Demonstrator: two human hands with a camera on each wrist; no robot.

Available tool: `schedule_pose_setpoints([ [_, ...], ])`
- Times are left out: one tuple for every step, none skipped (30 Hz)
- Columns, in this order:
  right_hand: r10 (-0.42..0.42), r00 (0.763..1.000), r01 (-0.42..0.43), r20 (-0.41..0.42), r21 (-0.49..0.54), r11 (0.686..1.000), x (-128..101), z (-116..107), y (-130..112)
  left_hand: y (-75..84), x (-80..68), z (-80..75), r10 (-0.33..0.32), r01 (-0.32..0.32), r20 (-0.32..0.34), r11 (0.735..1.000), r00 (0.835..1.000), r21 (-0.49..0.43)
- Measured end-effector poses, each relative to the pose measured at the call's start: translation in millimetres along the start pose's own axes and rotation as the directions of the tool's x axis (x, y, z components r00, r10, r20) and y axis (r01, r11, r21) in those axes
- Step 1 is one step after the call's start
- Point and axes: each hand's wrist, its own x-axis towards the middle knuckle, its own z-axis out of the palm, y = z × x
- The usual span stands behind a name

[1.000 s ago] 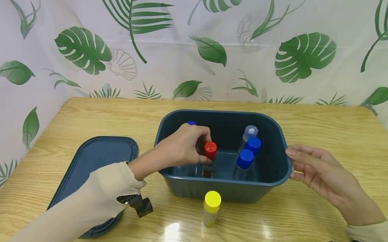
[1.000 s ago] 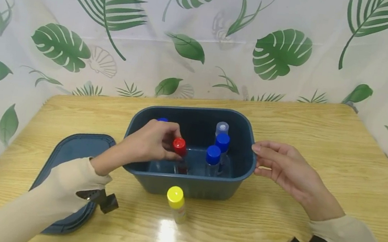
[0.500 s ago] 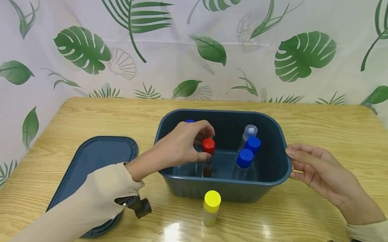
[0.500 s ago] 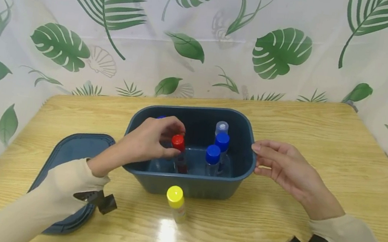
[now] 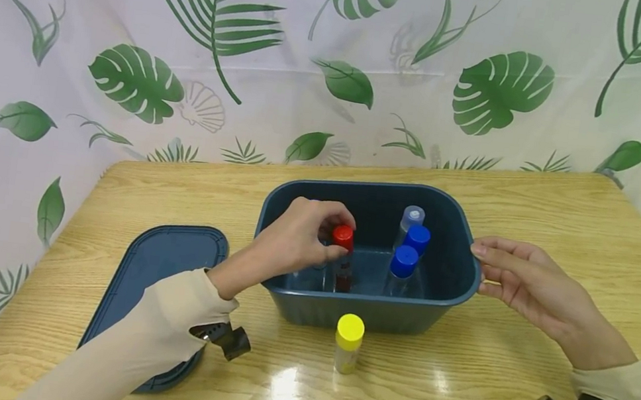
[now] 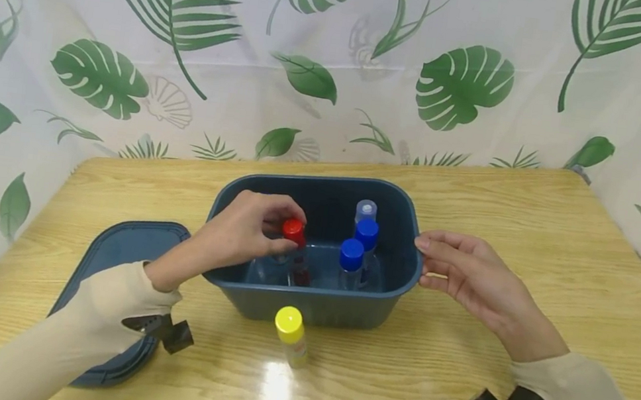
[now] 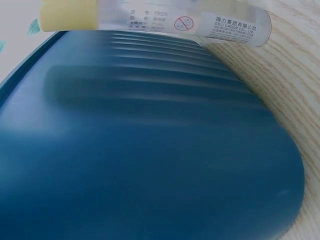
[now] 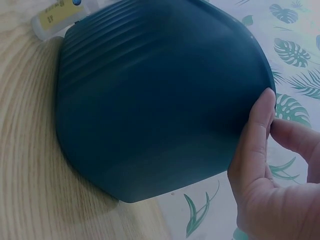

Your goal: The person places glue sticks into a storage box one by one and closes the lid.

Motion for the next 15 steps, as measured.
schedule_pose_setpoints([
  [0.003,1.0,-0.003,-0.006,-0.003,1.0,0.0,0.0,0.0,0.0,0.0,0.0,0.0,0.0,-0.003,1.0,1.0,-0.003],
  [0.004,1.0,-0.004,-0.011,-0.005,1.0,0.0,-0.1,0.0,0.0,-0.1,0.1,0.003,-0.003,-0.006,1.0,1.0,-0.006],
  [0.005,1.0,-0.005,-0.014,-0.006,1.0,0.0,-0.1,0.0,0.0,-0.2,0.2,0.006,-0.006,-0.01,1.0,1.0,-0.009],
  [0.006,1.0,-0.006,-0.016,-0.006,1.0,0.1,0.0,-0.1,-0.1,-0.2,0.3,0.009,-0.009,-0.014,1.0,1.0,-0.009],
  [0.006,1.0,-0.006,-0.016,-0.005,1.0,0.1,0.0,-0.1,-0.2,-0.2,0.5,0.012,-0.013,-0.018,1.0,1.0,-0.008],
  [0.005,1.0,-0.005,-0.014,-0.005,1.0,0.2,0.1,-0.3,-0.2,-0.3,0.5,0.013,-0.013,-0.02,1.0,1.0,-0.008],
  [0.005,1.0,-0.005,-0.013,-0.003,1.0,0.2,0.3,-0.4,-0.3,-0.2,0.6,0.016,-0.016,-0.023,1.0,1.0,-0.006],
  [0.004,1.0,-0.004,-0.009,-0.001,1.0,0.3,0.4,-0.5,-0.4,-0.3,0.7,0.018,-0.018,-0.025,1.0,1.0,-0.004],
  [0.003,1.0,-0.003,-0.007,-0.001,1.0,0.4,0.6,-0.6,-0.5,-0.2,0.8,0.019,-0.019,-0.028,1.0,0.999,-0.003],
  [0.002,1.0,-0.002,-0.003,0.0,1.0,0.5,0.8,-0.6,-0.6,-0.2,0.7,0.018,-0.019,-0.029,1.0,0.999,-0.004],
  [0.002,1.0,-0.002,0.0,0.001,1.0,0.6,0.9,-0.7,-0.6,-0.3,0.6,0.019,-0.019,-0.03,1.0,0.999,-0.009],
  [0.001,1.0,-0.001,0.001,0.002,1.0,0.7,1.0,-0.7,-0.4,-0.5,0.3,0.018,-0.019,-0.031,1.0,0.999,-0.017],
  [0.001,1.0,-0.001,0.002,0.002,1.0,0.7,1.1,-0.7,-0.2,-0.9,-0.1,0.02,-0.02,-0.033,0.999,0.999,-0.027],
  [0.001,1.0,-0.001,0.003,0.003,1.0,0.7,1.2,-0.7,-0.1,-1.5,-0.7,0.02,-0.022,-0.037,0.999,0.999,-0.041],
  [0.001,1.0,-0.001,0.004,0.003,1.0,0.6,1.2,-0.6,0.5,-2.2,-1.9,0.02,-0.022,-0.044,0.998,0.999,-0.059],
])
